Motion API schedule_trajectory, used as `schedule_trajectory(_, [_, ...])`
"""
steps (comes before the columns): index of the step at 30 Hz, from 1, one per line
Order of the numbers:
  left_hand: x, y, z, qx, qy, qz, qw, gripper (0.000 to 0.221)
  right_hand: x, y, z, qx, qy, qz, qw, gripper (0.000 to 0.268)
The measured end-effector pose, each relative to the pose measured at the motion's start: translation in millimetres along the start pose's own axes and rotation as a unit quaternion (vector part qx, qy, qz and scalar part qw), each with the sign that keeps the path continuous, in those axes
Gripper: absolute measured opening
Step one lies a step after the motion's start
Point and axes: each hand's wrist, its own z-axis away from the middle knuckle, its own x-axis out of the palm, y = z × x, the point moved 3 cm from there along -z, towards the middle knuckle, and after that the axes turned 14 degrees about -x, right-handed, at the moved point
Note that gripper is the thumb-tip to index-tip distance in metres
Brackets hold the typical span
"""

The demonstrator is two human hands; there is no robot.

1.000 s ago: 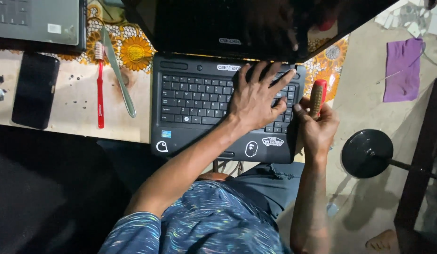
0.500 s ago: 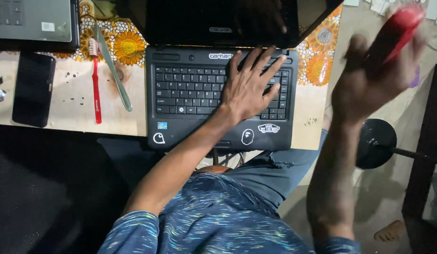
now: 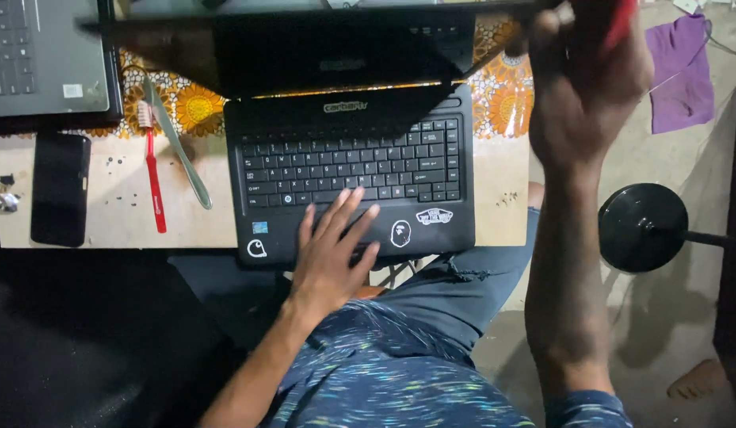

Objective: Disassembling a laptop by removing the keyboard, top casing, and internal components using hands and a pry tool.

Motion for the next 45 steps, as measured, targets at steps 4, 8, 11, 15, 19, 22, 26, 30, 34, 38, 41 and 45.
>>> schedule_trajectory(4, [-2, -23, 27, 0.023, 0.061, -0.009, 0.998, 0.051, 2, -26, 31, 0.049, 0.071, -0.077, 0.993, 0.008])
schedule_trajectory(8, [12, -45, 33, 0.021, 0.081, 0.025, 0.996, 0.036, -2, -52, 73, 0.028, 0.115, -0.028, 0.993, 0.015])
schedule_trajectory(11, [21, -57, 39, 0.062, 0.139, 0.018, 0.988, 0.036, -4, -70, 105, 0.108, 0.1, 0.029, 0.989, 0.018])
schedule_trajectory(15, [158, -172, 115, -0.05, 0.265, 0.11, 0.957, 0.021, -6, -79, 153, 0.216, 0.095, -0.008, 0.972, 0.015])
schedule_trajectory(19, [11, -88, 79, -0.075, 0.327, 0.183, 0.924, 0.017, 0, -92, 181, 0.354, 0.073, 0.008, 0.932, 0.017])
schedule_trajectory(22, [3, -94, 84, -0.163, 0.339, 0.348, 0.859, 0.011, 5, -88, 203, 0.413, 0.076, -0.046, 0.907, 0.034])
schedule_trajectory(26, [8, -115, 85, -0.246, 0.324, 0.39, 0.826, 0.027, 6, -92, 197, 0.4, 0.01, 0.069, 0.914, 0.024])
schedule_trajectory(30, [20, -132, 74, -0.291, 0.284, 0.488, 0.772, 0.042, 5, -93, 190, 0.35, -0.042, 0.12, 0.928, 0.02])
schedule_trajectory(34, [6, -131, 65, -0.378, 0.252, 0.527, 0.719, 0.044, 5, -89, 204, 0.498, -0.018, 0.096, 0.862, 0.026])
schedule_trajectory(38, [-3, -125, 59, -0.411, 0.197, 0.566, 0.686, 0.05, 12, -89, 199, 0.529, 0.026, 0.076, 0.845, 0.029])
schedule_trajectory(41, [-3, -125, 58, -0.407, 0.187, 0.588, 0.673, 0.05, 18, -89, 188, 0.559, 0.081, 0.029, 0.825, 0.035])
schedule_trajectory(45, [-9, -126, 58, -0.397, 0.176, 0.575, 0.693, 0.044, 16, -84, 189, 0.593, 0.108, -0.031, 0.797, 0.036])
